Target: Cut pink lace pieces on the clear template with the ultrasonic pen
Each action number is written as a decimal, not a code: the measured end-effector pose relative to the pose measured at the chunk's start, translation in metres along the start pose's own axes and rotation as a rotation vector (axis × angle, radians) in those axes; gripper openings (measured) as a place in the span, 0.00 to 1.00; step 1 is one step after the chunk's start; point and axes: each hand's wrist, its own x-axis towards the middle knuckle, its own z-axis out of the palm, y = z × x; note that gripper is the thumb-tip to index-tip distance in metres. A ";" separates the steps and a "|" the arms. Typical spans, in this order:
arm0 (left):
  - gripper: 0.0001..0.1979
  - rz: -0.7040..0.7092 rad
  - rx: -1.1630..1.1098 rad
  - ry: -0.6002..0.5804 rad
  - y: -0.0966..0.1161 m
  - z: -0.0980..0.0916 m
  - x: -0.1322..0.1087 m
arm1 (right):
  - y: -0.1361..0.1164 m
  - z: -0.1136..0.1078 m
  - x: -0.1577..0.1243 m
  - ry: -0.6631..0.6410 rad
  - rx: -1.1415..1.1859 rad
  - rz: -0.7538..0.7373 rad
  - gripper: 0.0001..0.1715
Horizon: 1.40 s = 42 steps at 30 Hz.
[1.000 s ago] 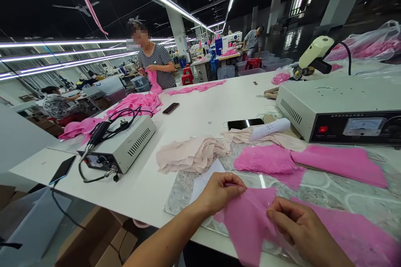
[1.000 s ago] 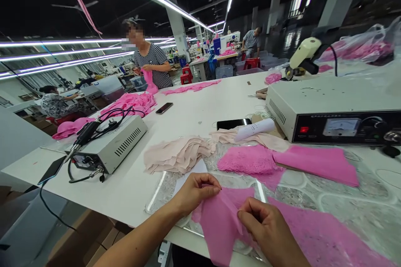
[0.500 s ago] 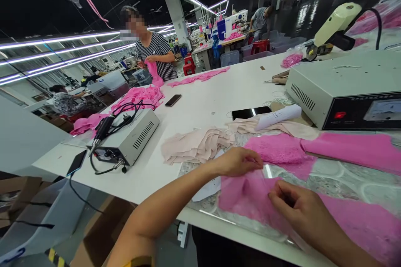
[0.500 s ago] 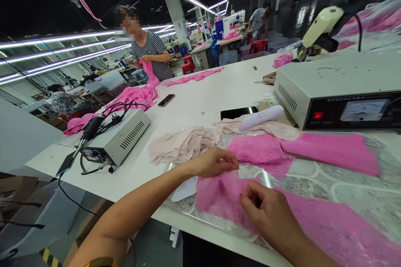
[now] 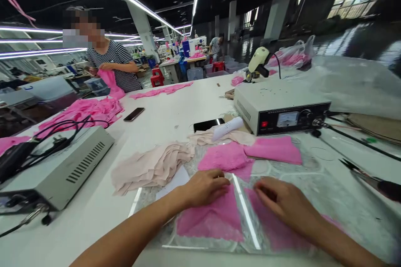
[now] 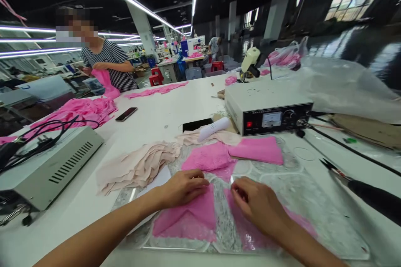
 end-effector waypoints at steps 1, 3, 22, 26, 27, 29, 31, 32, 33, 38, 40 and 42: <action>0.10 0.012 0.004 0.026 -0.001 -0.002 0.004 | 0.017 -0.011 0.009 0.050 -0.015 0.026 0.17; 0.11 0.011 0.006 0.075 -0.002 -0.004 0.018 | 0.053 -0.029 0.026 0.146 -0.052 0.078 0.18; 0.13 -0.105 0.049 -0.048 -0.023 0.018 0.163 | 0.124 -0.034 0.060 -0.007 -0.106 0.070 0.13; 0.14 -0.096 0.062 -0.057 -0.024 0.015 0.166 | 0.122 -0.035 0.061 -0.004 -0.102 0.088 0.14; 0.14 -0.092 0.065 -0.059 -0.024 0.014 0.166 | 0.122 -0.035 0.061 -0.004 -0.099 0.092 0.15; 0.14 -0.085 0.072 -0.065 -0.023 0.011 0.168 | 0.120 -0.037 0.060 -0.002 -0.089 0.099 0.15; 0.14 -0.079 0.079 -0.070 -0.021 0.009 0.169 | 0.118 -0.040 0.060 0.002 -0.077 0.103 0.17; 0.14 -0.077 0.082 -0.072 -0.020 0.009 0.170 | 0.118 -0.040 0.059 0.005 -0.072 0.103 0.17; 0.14 -0.075 0.084 -0.073 -0.020 0.008 0.171 | 0.117 -0.041 0.059 0.009 -0.066 0.102 0.18; 0.14 -0.073 0.099 -0.077 -0.018 0.007 0.174 | 0.113 -0.044 0.057 0.009 -0.058 0.096 0.16; 0.14 -0.075 0.105 -0.078 -0.018 0.006 0.175 | 0.109 -0.044 0.057 0.009 -0.067 0.089 0.14; 0.14 -0.076 0.110 -0.077 -0.018 0.006 0.176 | 0.105 -0.044 0.059 0.014 -0.079 0.075 0.13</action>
